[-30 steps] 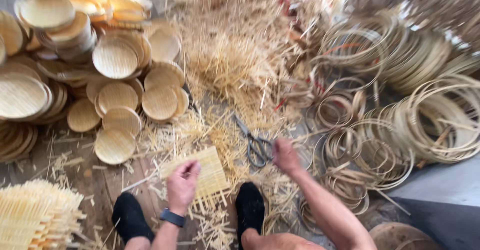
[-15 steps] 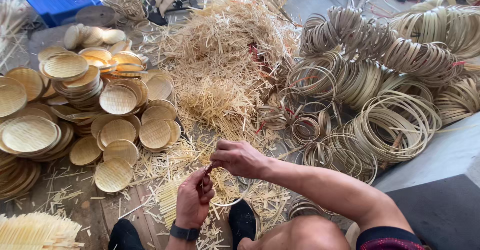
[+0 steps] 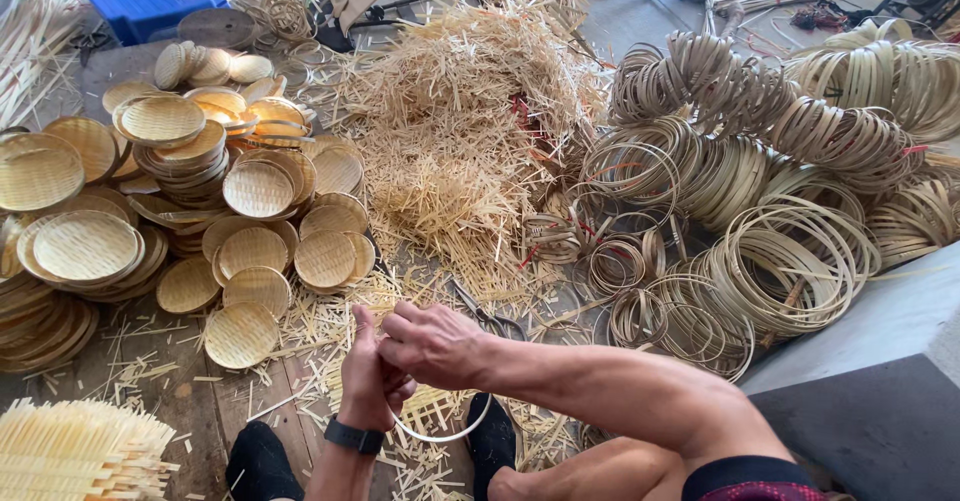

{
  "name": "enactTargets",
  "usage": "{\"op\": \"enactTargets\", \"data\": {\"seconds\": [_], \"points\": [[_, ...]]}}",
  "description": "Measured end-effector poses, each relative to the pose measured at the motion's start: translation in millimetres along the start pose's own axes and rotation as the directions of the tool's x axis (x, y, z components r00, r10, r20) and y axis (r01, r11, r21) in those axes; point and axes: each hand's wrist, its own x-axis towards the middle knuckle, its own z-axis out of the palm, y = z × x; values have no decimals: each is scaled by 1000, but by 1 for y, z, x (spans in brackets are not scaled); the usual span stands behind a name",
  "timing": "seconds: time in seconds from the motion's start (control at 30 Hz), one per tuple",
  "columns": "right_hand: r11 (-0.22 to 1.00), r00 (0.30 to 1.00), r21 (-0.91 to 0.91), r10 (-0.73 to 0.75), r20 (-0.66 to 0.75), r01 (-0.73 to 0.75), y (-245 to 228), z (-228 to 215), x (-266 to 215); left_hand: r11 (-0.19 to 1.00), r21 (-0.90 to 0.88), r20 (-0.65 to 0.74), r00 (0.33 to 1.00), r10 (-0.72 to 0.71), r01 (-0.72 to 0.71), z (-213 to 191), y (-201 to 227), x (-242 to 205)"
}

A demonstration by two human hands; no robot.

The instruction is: The person weaves thin bamboo strips into a circular frame, trims the excess length using shears, and places the finished component onto a stack.

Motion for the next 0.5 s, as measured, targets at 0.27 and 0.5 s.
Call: {"op": "enactTargets", "data": {"seconds": [0.27,0.5], "points": [[966,990,214,142,23,-144,6,29,7,988,-121,33,995,97,-93,-28,-24,28],[-501,536,820,628,565,-278,35,57,-6,710,-631,52,896,440,-312,-90,-13,63]]}}
